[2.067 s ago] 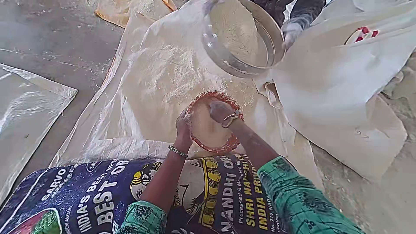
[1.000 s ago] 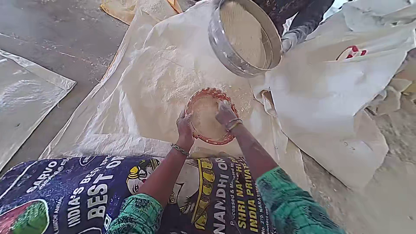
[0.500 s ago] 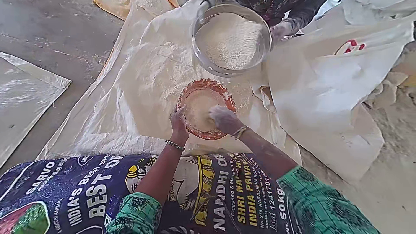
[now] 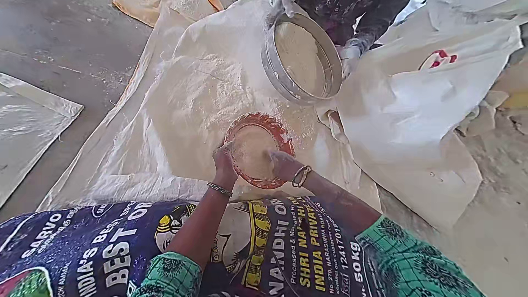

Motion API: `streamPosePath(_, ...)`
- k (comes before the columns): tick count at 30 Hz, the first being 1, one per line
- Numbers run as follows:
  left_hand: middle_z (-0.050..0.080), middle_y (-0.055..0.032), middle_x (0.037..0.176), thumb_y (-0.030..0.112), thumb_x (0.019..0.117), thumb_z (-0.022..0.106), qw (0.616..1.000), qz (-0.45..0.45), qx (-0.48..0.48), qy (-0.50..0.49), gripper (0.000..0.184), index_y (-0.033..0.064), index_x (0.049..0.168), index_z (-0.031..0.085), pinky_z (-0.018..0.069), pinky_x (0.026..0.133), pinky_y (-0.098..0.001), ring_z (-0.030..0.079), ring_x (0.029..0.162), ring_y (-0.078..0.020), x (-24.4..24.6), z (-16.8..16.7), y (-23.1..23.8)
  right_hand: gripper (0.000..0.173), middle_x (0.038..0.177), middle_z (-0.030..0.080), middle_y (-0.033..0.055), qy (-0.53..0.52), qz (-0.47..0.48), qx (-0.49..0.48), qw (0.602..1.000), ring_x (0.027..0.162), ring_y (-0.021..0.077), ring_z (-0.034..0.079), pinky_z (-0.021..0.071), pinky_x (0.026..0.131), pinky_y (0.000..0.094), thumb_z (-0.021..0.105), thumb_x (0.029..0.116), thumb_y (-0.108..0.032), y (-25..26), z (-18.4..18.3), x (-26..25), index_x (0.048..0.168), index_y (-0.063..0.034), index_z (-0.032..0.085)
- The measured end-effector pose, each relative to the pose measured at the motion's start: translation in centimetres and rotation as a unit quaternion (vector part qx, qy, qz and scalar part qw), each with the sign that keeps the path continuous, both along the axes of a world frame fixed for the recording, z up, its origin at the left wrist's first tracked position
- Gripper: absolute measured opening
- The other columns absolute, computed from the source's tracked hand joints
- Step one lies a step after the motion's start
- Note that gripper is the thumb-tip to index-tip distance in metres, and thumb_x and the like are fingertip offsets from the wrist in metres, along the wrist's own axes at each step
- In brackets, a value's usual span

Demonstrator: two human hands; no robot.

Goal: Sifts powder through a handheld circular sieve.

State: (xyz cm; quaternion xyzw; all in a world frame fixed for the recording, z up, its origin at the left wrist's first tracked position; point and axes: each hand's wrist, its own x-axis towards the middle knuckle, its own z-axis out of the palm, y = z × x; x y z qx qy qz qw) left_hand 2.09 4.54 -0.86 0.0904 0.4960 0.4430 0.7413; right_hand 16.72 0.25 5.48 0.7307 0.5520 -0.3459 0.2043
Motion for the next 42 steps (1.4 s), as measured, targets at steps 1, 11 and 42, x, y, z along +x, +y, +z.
streamPosePath(1, 0.063, -0.0165, 0.120, 0.004, 0.1020, 0.051, 1.000, -0.007, 0.004, 0.005, 0.032, 0.0003, 0.134, 0.057, 0.0519, 0.086, -0.0377, 0.062, 0.101, -0.0204, 0.0, -0.2, -0.2, 0.050, 0.149, 0.050, 0.0282, 0.055, -0.008, 0.027, 0.998, 0.140, 0.0371, 0.049, 0.0353, 0.118, 0.0477, 0.044, 0.1020, 0.003, -0.7, 0.4, -0.3, 0.151, 0.0063, 0.039)
streamPosePath(11, 0.064, -0.0141, 0.117, 0.004, 0.1024, 0.050, 0.995, -0.090, 0.035, 0.021, 0.028, -0.0008, 0.128, 0.061, 0.0507, 0.086, -0.0331, 0.061, 0.099, -0.0166, 0.0, -0.7, 0.0, 0.040, 0.140, 0.055, 0.0334, 0.118, 0.185, -0.126, 0.967, 0.134, 0.0481, 0.051, 0.0363, 0.113, 0.0594, 0.051, 0.1023, -0.001, -2.5, -0.1, -1.4, 0.141, 0.0100, 0.052)
streamPosePath(42, 0.051, -0.0213, 0.142, 0.008, 0.1057, 0.046, 0.996, -0.072, 0.058, 0.017, 0.042, -0.0037, 0.146, 0.045, 0.0450, 0.101, -0.0357, 0.054, 0.121, -0.0210, -0.2, -0.3, -0.9, 0.047, 0.155, 0.045, 0.0226, 0.241, 0.076, 0.195, 0.948, 0.148, 0.0331, 0.038, 0.0257, 0.124, 0.0472, 0.044, 0.1062, -0.015, 1.7, -4.4, -3.8, 0.150, 0.0028, 0.046)
